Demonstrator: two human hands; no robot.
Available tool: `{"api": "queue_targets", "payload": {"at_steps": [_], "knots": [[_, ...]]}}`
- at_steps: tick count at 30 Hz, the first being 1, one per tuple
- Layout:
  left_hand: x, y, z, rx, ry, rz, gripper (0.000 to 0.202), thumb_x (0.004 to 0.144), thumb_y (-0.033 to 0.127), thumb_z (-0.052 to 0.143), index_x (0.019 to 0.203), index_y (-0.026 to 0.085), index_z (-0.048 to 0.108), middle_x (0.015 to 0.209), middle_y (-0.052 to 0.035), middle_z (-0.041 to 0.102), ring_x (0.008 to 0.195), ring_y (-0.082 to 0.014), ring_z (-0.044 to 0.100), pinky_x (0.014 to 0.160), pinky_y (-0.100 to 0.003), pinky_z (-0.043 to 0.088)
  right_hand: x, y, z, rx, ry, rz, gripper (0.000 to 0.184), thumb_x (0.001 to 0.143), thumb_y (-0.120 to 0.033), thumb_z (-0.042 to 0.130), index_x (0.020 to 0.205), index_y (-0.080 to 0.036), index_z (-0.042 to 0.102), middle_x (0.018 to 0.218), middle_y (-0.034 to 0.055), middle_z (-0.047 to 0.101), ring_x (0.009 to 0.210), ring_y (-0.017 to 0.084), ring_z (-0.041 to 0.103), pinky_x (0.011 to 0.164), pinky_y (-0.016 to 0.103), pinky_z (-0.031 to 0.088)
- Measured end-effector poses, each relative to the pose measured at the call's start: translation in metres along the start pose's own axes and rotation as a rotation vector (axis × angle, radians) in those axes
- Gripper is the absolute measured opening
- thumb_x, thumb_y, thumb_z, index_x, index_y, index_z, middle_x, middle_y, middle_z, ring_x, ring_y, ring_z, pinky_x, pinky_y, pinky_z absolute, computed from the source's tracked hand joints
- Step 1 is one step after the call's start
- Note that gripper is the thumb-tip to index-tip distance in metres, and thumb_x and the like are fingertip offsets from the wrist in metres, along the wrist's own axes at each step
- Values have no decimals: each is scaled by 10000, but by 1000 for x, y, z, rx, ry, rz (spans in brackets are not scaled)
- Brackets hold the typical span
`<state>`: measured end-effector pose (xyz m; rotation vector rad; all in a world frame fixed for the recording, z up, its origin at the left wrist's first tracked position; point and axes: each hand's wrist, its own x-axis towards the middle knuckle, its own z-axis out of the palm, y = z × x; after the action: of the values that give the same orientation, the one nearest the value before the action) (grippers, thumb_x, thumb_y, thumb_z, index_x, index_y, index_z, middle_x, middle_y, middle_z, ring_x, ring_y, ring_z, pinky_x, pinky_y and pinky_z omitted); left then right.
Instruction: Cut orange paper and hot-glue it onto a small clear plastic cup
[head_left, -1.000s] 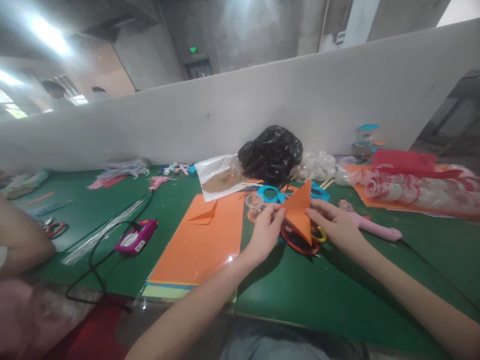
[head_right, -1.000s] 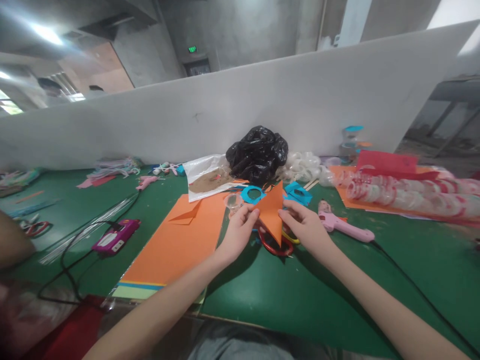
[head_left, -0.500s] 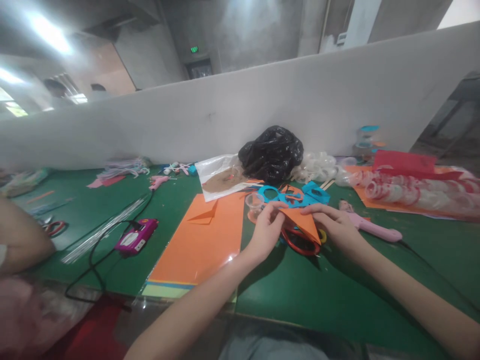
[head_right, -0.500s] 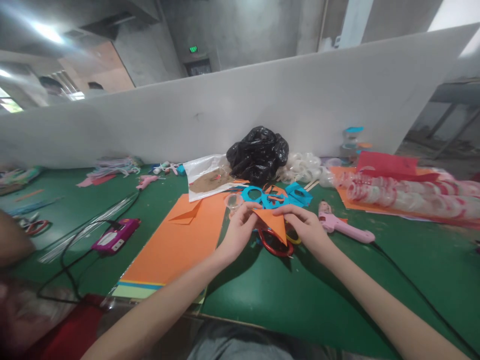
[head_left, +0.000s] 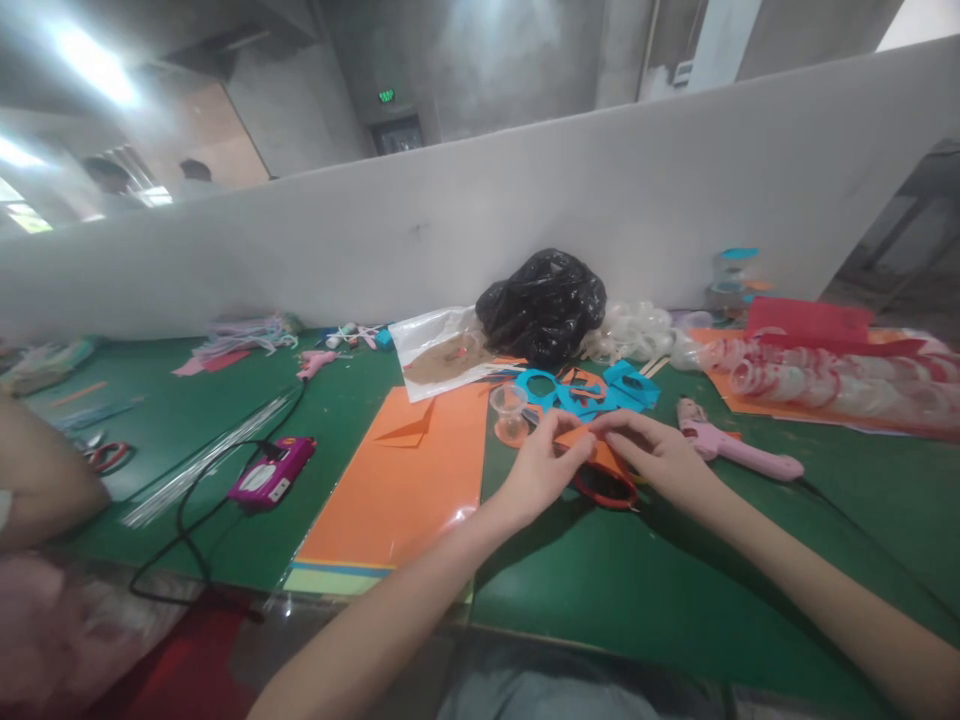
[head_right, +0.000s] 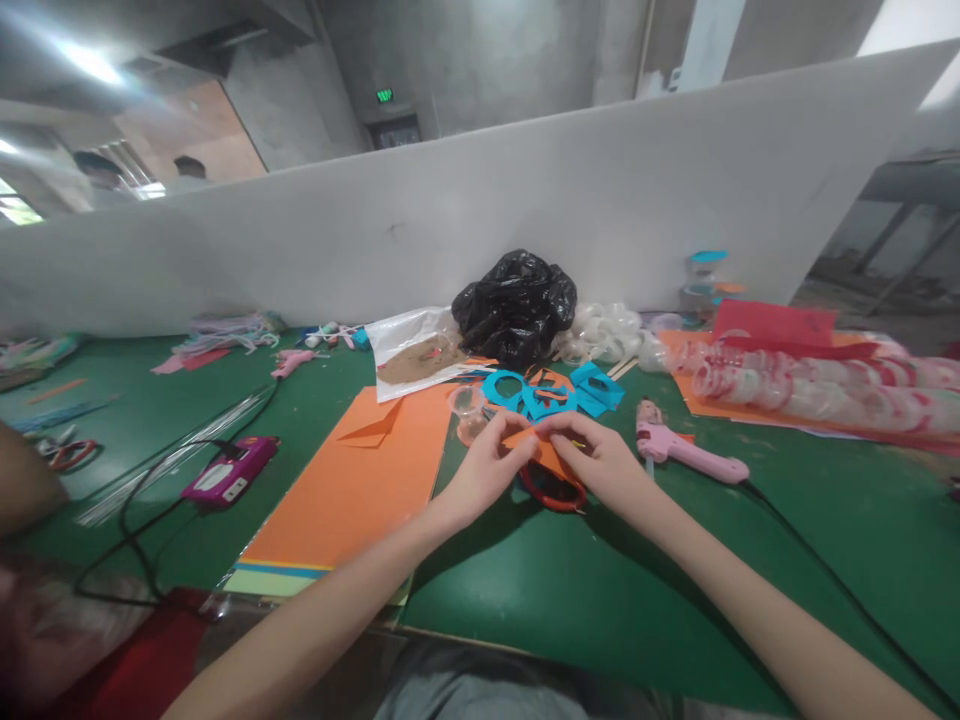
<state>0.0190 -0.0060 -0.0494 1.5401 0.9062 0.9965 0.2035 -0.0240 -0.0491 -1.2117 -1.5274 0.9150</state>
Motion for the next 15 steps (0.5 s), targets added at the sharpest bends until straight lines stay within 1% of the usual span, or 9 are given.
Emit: {"api": "queue_targets", "payload": {"at_steps": [2, 4, 6, 7, 9, 11, 13, 15], "knots": [[-1, 0, 0, 56, -38, -11, 229, 910, 409, 643, 996, 200, 604, 913, 13, 611, 753, -121, 550, 686, -247, 433, 0, 4, 1, 10, -8, -21, 445, 837, -611, 672, 1067, -232, 718, 1025, 85, 763, 928, 247, 722, 832, 369, 606], [-1, -1, -1, 71, -46, -25, 234, 912, 419, 644, 977, 195, 620, 840, 22, 599, 731, -121, 543, 685, -250, 423, 1, 8, 2, 26, -1, -34, 515, 840, -602, 681, 1206, -241, 665, 1045, 82, 749, 949, 245, 724, 848, 381, 611], [0, -1, -1, 57, -37, -31, 238, 904, 421, 653, 962, 190, 638, 814, 23, 605, 732, -125, 547, 702, -257, 422, 3, 10, 2, 40, 7, -36, 585, 830, -604, 696, 1290, -251, 611, 1023, 73, 742, 946, 243, 725, 851, 388, 610], [1, -1, -1, 40, -32, -34, 238, 900, 419, 655, 957, 188, 644, 818, 20, 615, 740, -129, 555, 712, -260, 425, 3, 11, 2, 45, 12, -33, 607, 819, -609, 706, 1298, -253, 600, 1010, 70, 741, 939, 243, 724, 848, 390, 609], [2, 0, -1, 10, -12, -29, 230, 890, 408, 658, 941, 184, 651, 830, 12, 631, 758, -134, 571, 733, -263, 434, 4, 10, 1, 41, 24, -15, 588, 800, -628, 715, 1238, -248, 621, 990, 68, 744, 919, 245, 720, 833, 387, 602], [3, 3, -1, -17, 19, -16, 222, 879, 398, 660, 924, 180, 652, 841, 7, 641, 772, -135, 580, 753, -263, 446, 3, 7, 0, 2, 21, 18, 501, 798, -653, 704, 1069, -233, 667, 937, 61, 743, 857, 235, 703, 780, 366, 586], [4, 6, 0, -46, 44, -9, 228, 867, 403, 665, 909, 179, 652, 845, 2, 647, 773, -138, 586, 756, -263, 459, 2, 4, -1, -46, -4, 39, 460, 817, -674, 670, 890, -219, 670, 831, 39, 714, 742, 202, 654, 698, 330, 546], [3, 8, 0, -71, 48, -14, 246, 860, 421, 674, 905, 180, 653, 850, -4, 656, 775, -145, 599, 752, -266, 474, 1, 0, -3, -76, -25, 42, 478, 834, -687, 637, 789, -212, 648, 726, 8, 648, 641, 164, 573, 621, 300, 484]]}}
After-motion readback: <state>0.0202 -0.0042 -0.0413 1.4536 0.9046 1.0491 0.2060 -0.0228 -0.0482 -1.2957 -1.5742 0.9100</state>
